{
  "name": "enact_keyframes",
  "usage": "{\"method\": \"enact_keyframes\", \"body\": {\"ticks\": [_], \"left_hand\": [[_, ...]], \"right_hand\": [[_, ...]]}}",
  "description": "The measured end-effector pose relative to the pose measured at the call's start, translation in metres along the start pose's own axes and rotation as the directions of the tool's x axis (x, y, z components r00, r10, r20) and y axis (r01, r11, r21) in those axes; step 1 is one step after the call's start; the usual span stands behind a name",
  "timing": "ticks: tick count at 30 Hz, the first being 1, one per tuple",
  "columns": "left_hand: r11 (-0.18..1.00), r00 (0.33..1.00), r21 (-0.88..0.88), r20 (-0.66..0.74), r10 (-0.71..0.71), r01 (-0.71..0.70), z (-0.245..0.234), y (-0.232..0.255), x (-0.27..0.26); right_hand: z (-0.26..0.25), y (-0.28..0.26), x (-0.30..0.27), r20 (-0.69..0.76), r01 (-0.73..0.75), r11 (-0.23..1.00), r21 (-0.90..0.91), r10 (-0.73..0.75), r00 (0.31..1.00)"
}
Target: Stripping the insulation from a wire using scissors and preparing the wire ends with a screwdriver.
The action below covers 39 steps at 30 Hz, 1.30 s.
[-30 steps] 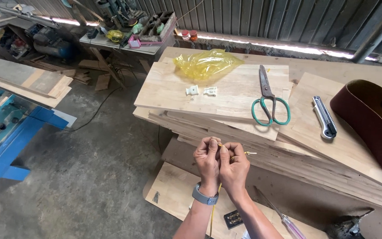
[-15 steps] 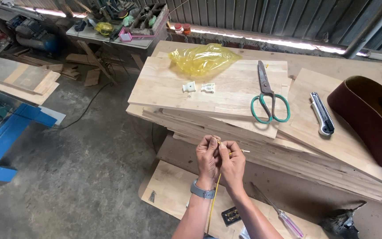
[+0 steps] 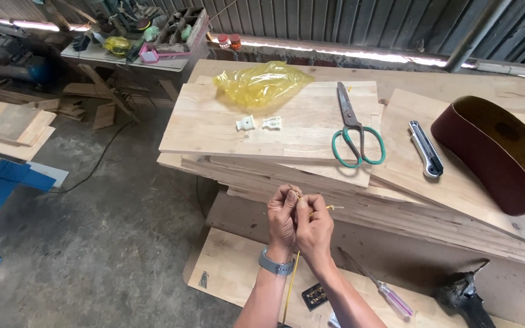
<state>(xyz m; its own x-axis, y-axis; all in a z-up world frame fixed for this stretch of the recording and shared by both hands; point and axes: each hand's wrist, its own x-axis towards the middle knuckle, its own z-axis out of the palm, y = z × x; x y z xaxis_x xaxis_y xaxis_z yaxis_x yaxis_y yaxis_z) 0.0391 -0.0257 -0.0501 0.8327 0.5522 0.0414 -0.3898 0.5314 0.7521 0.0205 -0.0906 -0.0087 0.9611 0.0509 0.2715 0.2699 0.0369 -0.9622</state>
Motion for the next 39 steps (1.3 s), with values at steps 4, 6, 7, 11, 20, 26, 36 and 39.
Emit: {"method": "enact_keyframes", "body": {"ticks": [4,6,7,11,20,26,36,39], "left_hand": [[1.0,1.0,-0.004,-0.014,0.009,-0.009,0.017,0.021,-0.01],[0.999,0.999,-0.013,0.017,0.039,-0.038,0.01,0.016,-0.01],[0.999,0.999,-0.013,0.016,0.038,-0.038,0.011,0.018,-0.01],[0.994,0.995,-0.101,0.085,0.052,-0.043,0.008,0.026,-0.013],[0.992,0.987,-0.106,0.138,0.079,-0.065,0.003,0.023,-0.019],[0.995,0.99,-0.083,0.13,0.062,-0.051,-0.005,0.01,-0.02],[0.999,0.992,-0.038,0.126,0.018,-0.013,-0.024,-0.01,-0.023],[1.0,0.992,-0.022,0.126,0.005,-0.002,-0.028,-0.017,-0.025]], "right_hand": [[-0.002,-0.003,-0.003,0.009,0.007,1.0,-0.013,-0.007,1.0],[-0.004,-0.004,-0.004,0.02,0.015,1.0,-0.022,-0.014,1.0],[-0.006,-0.004,-0.005,0.021,0.014,1.0,-0.023,-0.013,1.0],[-0.01,-0.006,-0.008,0.045,0.028,0.999,-0.035,-0.026,0.999],[-0.013,-0.01,-0.005,0.061,-0.017,0.996,0.088,0.012,0.998],[-0.014,-0.013,-0.005,0.067,-0.065,0.982,0.179,0.053,0.996],[-0.01,-0.02,-0.009,0.004,-0.056,0.981,0.185,0.056,0.998],[-0.009,-0.021,-0.008,-0.01,-0.046,0.976,0.213,0.05,0.999]]}}
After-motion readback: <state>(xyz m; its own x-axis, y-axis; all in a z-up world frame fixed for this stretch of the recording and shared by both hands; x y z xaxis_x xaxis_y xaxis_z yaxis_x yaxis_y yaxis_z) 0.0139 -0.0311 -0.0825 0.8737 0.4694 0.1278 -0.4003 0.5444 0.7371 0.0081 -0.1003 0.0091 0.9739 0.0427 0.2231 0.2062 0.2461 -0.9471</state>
